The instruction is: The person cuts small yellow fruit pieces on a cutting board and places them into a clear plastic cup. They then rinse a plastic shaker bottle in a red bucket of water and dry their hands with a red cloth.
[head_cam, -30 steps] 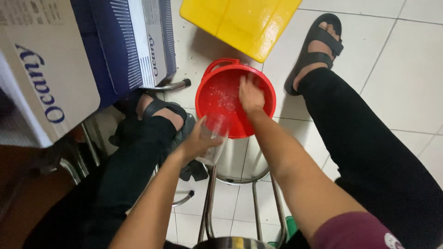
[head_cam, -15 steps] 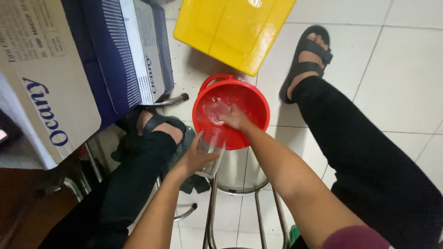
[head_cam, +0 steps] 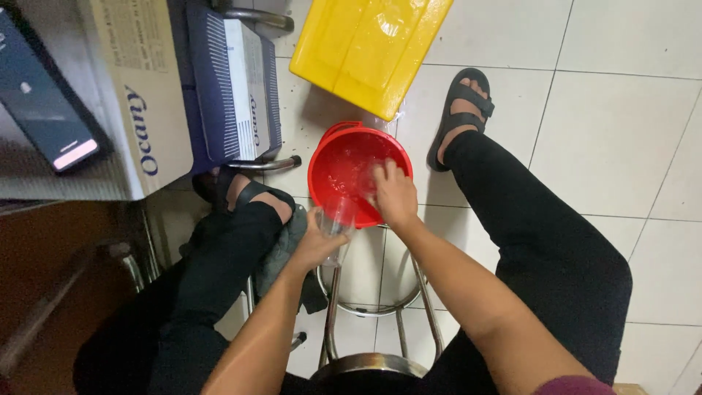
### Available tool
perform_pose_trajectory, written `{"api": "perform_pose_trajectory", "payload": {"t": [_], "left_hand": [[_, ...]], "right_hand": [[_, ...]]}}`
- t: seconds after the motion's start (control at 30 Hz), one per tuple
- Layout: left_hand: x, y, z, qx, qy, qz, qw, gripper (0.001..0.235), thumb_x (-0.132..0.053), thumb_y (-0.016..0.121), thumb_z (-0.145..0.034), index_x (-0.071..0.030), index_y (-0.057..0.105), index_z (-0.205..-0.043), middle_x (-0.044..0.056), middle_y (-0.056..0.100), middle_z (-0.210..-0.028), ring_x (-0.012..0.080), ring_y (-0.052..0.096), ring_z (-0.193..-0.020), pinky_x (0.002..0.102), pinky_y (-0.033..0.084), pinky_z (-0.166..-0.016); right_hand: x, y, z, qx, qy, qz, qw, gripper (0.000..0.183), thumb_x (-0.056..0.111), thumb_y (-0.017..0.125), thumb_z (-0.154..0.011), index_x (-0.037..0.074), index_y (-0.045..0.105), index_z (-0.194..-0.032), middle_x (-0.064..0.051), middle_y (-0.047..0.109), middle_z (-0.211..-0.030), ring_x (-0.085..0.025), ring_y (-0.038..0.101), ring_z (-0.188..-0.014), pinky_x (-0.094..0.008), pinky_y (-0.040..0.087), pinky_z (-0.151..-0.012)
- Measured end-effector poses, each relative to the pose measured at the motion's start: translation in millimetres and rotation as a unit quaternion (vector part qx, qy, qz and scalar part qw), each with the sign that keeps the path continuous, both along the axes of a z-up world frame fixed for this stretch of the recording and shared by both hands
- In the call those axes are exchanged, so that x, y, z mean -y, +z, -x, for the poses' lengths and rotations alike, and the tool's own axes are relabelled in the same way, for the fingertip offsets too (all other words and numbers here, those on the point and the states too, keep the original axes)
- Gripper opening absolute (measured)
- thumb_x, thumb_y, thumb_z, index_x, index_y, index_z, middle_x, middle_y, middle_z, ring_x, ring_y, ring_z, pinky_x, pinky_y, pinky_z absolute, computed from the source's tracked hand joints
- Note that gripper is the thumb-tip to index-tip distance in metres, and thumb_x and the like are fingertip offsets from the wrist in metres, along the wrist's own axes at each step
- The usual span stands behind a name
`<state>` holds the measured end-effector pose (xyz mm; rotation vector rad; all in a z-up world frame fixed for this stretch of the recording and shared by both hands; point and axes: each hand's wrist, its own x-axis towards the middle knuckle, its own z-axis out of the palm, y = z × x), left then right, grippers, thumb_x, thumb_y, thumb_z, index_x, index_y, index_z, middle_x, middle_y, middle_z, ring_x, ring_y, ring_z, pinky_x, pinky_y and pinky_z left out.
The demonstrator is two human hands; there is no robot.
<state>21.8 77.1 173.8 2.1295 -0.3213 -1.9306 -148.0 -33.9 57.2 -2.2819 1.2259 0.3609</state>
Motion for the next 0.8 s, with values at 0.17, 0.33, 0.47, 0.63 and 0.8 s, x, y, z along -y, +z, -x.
{"api": "perform_pose_trajectory", "payload": {"t": [0.17, 0.33, 0.47, 0.63, 0.8], "left_hand": [[-12.5, -7.7, 4.1, 0.008, 0.018, 0.003, 1.0, 0.107, -0.038, 0.084, -0.071, -0.022, 0.023, -0.158, 0.033, 0.049, -0.148, 0.0484, 0.051, -0.137, 0.055, 0.047, -0.11], [-19.1, -8.6, 1.0, 0.016, 0.052, 0.014, 0.998, 0.111, -0.035, 0.087, -0.069, -0.016, 0.025, -0.159, 0.032, 0.048, -0.149, 0.0458, 0.052, -0.136, 0.055, 0.048, -0.108], [-30.8, -19.7, -2.3, 0.006, 0.06, 0.025, 0.998, 0.107, -0.033, 0.082, -0.073, -0.013, 0.021, -0.158, 0.034, 0.052, -0.143, 0.0447, 0.056, -0.131, 0.053, 0.05, -0.104], [-32.7, -18.3, -2.6, 0.0, 0.055, 0.041, 0.998, 0.113, -0.038, 0.086, -0.07, -0.009, 0.02, -0.157, 0.038, 0.051, -0.141, 0.0475, 0.057, -0.13, 0.055, 0.05, -0.104], [-26.2, -9.3, -2.1, -0.001, 0.046, 0.044, 0.998, 0.116, -0.038, 0.085, -0.071, -0.008, 0.015, -0.158, 0.037, 0.051, -0.141, 0.0463, 0.056, -0.132, 0.054, 0.05, -0.105]], "right_hand": [[-11.7, -14.0, -4.5, -0.094, 0.086, -0.167, 0.978, 0.073, 0.04, 0.08, -0.08, 0.025, 0.039, -0.138, -0.008, 0.05, -0.14, -0.039, 0.074, -0.094, -0.054, 0.06, -0.08], [-16.2, -18.1, -11.7, -0.12, 0.048, -0.198, 0.972, 0.082, 0.034, 0.083, -0.081, 0.03, 0.033, -0.146, -0.009, 0.048, -0.146, -0.041, 0.073, -0.103, -0.055, 0.059, -0.086], [2.5, 32.5, -20.5, -0.094, 0.01, -0.21, 0.973, 0.071, 0.02, 0.074, -0.091, 0.021, 0.033, -0.149, -0.016, 0.045, -0.151, -0.045, 0.068, -0.113, -0.057, 0.056, -0.097], [18.1, 58.9, -22.6, -0.077, 0.0, -0.212, 0.974, 0.074, 0.027, 0.078, -0.089, 0.016, 0.035, -0.148, -0.017, 0.045, -0.15, -0.046, 0.067, -0.114, -0.058, 0.055, -0.099], [11.5, 46.9, -8.2, -0.096, 0.101, -0.217, 0.966, 0.083, 0.03, 0.081, -0.085, 0.017, 0.032, -0.151, -0.014, 0.049, -0.147, -0.042, 0.067, -0.117, -0.056, 0.055, -0.1]]}}
